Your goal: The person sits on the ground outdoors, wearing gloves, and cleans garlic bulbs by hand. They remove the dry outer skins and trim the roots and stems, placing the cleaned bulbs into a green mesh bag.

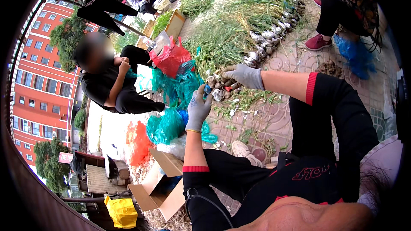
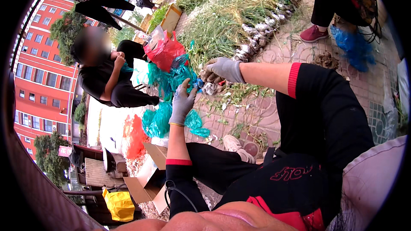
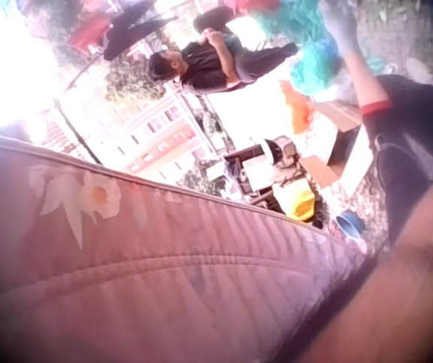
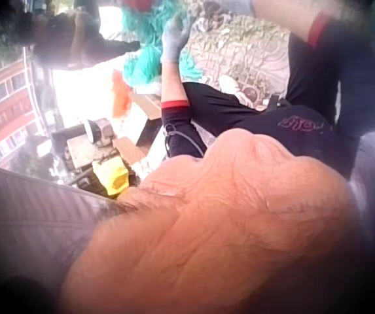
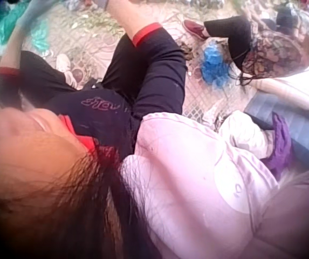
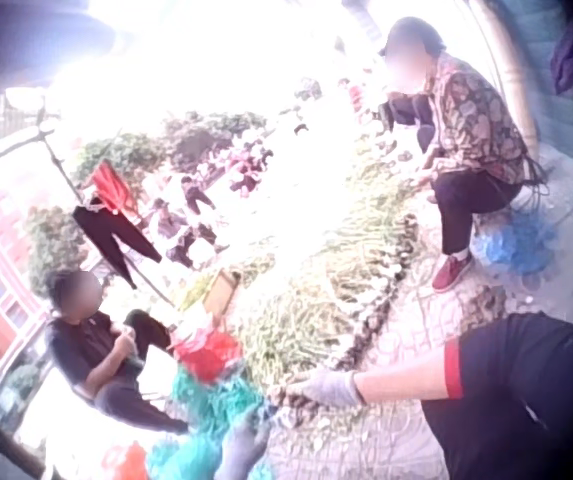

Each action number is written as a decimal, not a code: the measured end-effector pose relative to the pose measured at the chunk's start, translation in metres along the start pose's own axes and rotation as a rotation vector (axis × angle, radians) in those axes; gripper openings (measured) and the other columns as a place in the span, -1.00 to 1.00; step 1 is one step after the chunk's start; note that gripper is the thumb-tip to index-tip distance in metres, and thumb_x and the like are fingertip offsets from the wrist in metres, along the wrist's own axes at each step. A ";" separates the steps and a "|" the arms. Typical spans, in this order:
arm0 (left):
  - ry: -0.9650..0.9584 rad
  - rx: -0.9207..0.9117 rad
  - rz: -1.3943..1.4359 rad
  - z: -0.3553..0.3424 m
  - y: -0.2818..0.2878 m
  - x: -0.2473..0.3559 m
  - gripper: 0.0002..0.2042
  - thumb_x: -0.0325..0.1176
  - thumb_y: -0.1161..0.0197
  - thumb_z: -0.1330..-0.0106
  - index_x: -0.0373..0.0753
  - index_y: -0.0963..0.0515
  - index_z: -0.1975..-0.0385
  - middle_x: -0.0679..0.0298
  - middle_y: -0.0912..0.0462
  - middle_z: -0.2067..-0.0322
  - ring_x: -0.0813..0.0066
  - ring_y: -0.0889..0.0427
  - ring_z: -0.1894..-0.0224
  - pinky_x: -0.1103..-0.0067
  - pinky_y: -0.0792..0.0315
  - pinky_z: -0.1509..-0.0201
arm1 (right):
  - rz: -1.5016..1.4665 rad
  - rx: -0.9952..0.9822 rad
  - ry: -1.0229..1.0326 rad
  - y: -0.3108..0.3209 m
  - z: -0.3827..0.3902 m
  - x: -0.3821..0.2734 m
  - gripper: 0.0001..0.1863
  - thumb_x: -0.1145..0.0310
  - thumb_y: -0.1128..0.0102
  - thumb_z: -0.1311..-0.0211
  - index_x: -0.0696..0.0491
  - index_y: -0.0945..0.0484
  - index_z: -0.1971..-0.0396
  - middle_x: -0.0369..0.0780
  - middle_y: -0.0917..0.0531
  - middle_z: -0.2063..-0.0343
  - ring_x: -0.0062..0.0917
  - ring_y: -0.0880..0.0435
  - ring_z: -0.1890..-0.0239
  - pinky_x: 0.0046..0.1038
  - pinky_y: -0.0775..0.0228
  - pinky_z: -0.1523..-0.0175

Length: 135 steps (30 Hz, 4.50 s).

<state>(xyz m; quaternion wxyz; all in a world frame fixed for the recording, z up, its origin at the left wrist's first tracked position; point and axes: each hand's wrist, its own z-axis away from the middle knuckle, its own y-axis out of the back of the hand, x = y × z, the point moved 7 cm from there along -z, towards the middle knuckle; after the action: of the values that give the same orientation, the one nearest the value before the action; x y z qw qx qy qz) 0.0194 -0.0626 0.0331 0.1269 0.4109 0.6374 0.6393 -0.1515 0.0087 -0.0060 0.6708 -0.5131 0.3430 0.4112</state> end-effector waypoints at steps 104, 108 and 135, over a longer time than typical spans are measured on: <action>-0.046 -0.454 -0.042 0.034 -0.031 0.016 -0.56 -0.14 -0.16 -0.25 -0.20 -0.42 -0.09 0.03 -0.60 0.20 0.29 -0.63 0.27 0.46 -0.48 0.16 | 1.109 0.485 -0.006 0.313 0.034 0.036 -0.75 0.25 -0.01 -0.27 -0.12 -0.47 0.07 -0.27 -0.55 0.18 -0.36 -0.53 0.16 -0.33 -0.36 0.11; 0.013 -0.490 -0.107 0.033 -0.039 0.001 -0.59 -0.18 -0.15 -0.26 -0.18 -0.41 -0.08 0.06 -0.58 0.17 0.24 -0.60 0.18 0.45 -0.45 0.09 | 1.348 0.482 -0.019 0.367 0.023 0.081 -0.72 0.28 -0.01 -0.26 -0.14 -0.47 0.03 -0.26 -0.55 0.13 -0.33 -0.53 0.10 -0.31 -0.37 0.05; 0.118 -0.605 -0.174 -0.015 -0.078 0.000 -0.58 -0.42 -0.13 -0.29 -0.25 -0.36 -0.16 0.10 -0.54 0.07 0.36 -0.58 0.19 0.50 -0.45 0.09 | 1.602 -0.172 0.555 0.401 0.020 0.183 -0.71 0.33 -0.02 -0.23 -0.03 -0.47 0.04 -0.15 -0.52 0.05 -0.23 -0.48 -0.03 -0.27 -0.35 -0.05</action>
<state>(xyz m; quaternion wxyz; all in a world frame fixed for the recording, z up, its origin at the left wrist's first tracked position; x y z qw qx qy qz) -0.0196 -0.0610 -0.0365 0.2604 0.2610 0.4576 0.8092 -0.4350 0.1186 -0.3260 0.0276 -0.2469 0.7222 0.6456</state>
